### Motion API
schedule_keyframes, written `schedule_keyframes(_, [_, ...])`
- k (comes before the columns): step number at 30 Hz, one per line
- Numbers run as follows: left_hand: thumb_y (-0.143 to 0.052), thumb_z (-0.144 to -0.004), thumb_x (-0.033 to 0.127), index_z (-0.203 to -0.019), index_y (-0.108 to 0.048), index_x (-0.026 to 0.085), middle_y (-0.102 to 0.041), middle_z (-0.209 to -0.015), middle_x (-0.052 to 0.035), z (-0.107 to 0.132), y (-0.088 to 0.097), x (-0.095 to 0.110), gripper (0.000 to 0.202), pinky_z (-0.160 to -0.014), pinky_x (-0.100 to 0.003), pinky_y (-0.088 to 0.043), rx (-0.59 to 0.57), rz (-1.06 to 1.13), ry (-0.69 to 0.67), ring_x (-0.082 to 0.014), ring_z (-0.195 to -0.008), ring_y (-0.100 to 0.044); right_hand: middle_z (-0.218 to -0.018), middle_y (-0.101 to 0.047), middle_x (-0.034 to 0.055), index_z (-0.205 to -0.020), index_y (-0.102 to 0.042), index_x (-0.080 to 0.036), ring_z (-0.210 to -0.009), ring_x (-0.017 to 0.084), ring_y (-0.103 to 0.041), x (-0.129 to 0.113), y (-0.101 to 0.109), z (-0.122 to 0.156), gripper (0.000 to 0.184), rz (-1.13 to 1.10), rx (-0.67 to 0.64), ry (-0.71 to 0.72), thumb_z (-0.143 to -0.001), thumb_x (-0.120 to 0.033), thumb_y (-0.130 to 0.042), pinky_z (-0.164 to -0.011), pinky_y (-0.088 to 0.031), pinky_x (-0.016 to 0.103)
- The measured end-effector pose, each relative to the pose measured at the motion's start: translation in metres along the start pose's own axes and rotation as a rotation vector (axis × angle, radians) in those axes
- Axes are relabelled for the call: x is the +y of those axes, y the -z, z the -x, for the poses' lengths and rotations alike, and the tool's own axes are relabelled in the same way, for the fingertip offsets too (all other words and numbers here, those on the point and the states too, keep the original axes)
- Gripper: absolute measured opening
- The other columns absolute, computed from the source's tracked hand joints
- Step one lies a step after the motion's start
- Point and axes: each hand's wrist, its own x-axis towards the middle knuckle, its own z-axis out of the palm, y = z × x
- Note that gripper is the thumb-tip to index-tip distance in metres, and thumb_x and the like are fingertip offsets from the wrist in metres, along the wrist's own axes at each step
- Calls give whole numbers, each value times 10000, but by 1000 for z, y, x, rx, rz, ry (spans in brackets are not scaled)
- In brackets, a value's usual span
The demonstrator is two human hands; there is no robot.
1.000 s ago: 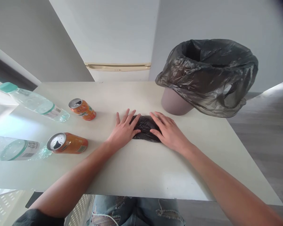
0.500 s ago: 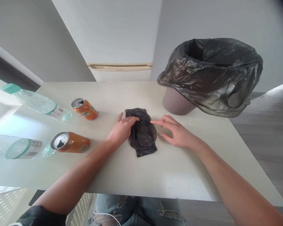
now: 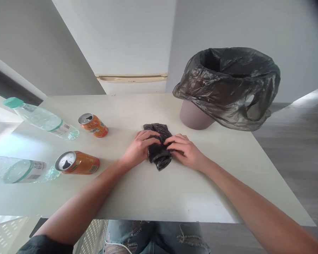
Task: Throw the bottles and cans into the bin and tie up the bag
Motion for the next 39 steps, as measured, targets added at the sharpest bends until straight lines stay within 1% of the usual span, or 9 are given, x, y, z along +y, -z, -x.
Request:
schedule_keyframes(5, [-622, -766, 36, -1305, -631, 183, -688, -1356, -148, 2, -3, 12, 559, -1143, -508, -496, -98, 23, -5, -329, -1278, -630, -910, -737, 33, -1024, -700, -226, -830, 216, -668, 1, 4, -1, 301, -302, 186, -346, -1067, -487, -557, -787, -539, 353])
schedule_keyframes(8, [-678, -966, 297, -1101, -657, 187, -717, -1140, -126, 2, -6, 18, 176, -983, -444, -565, -81, 136, 67, -296, -1076, -684, -903, -704, 36, -980, -650, -220, -857, 222, -670, 1, 0, -3, 354, -426, 184, -393, -1035, -564, -593, -770, -549, 340])
schedule_keyframes(12, [-507, -1081, 313, -777, -565, 217, -625, -813, -28, -1, -8, 21, 324, -703, -313, -504, 20, 222, 234, -180, -741, -614, -910, -693, 27, -1247, -583, -244, -823, 219, -685, 0, -4, -1, 391, -493, 193, -468, -1059, -586, -552, -759, -578, 351])
schedule_keyframes(18, [-596, -985, 262, -723, -444, 223, -542, -719, 16, -1, -12, 18, 305, -630, -280, -435, 142, 162, 326, -143, -659, -537, -1461, -585, 156, -1522, -500, -267, -1278, 319, -619, -10, 1, 6, 524, -19, 369, -174, -1075, -539, -483, -1069, -550, 520])
schedule_keyframes(23, [-631, -948, 226, -1030, -531, 246, -537, -707, 78, 1, -19, 18, 130, -571, -242, -449, 160, 225, 441, -115, -552, -514, -1715, -455, 77, -1639, -468, -312, -1619, 329, -371, -11, -7, -1, 547, 296, -92, 127, -1109, -444, -470, -1333, -294, 612])
schedule_keyframes(25, [-626, -921, 158, -1127, -527, 250, -582, -799, 56, 2, -20, 18, 246, -617, -260, -503, 193, 161, 436, -128, -598, -552, -1754, -394, 98, -1703, -367, -251, -1650, 306, -326, -7, -15, -5, 585, 311, -181, 103, -1140, -409, -396, -1354, -263, 618])
schedule_keyframes(30, [-611, -968, 114, -1212, -662, 236, -635, -1310, -110, 2, -20, 15, 277, -1035, -439, -574, 178, -124, 263, -266, -1158, -638, -1722, -435, 160, -1704, -363, -181, -1623, 324, -385, 2, -25, -8, 607, 306, -188, 46, -1141, -403, -406, -1346, -315, 628])
schedule_keyframes(34, [-596, -998, 120, -1120, -727, 219, -722, -1232, -91, 3, -23, 12, 204, -1026, -435, -598, 100, -146, 249, -271, -1141, -683, -1741, -403, 145, -1666, -442, -213, -1642, 333, -346, -3, -20, -9, 572, 353, -105, 63, -1123, -394, -460, -1349, -305, 635])
schedule_keyframes(39, [-606, -997, 139, -1125, -709, 217, -732, -1246, -68, 3, -23, 14, 182, -965, -384, -616, 118, -76, 305, -238, -1085, -733, -1809, -233, 138, -1727, -309, -174, -1696, 329, -185, 0, -24, -9, 693, 426, -148, 30, -1125, -483, -460, -1369, -253, 619])
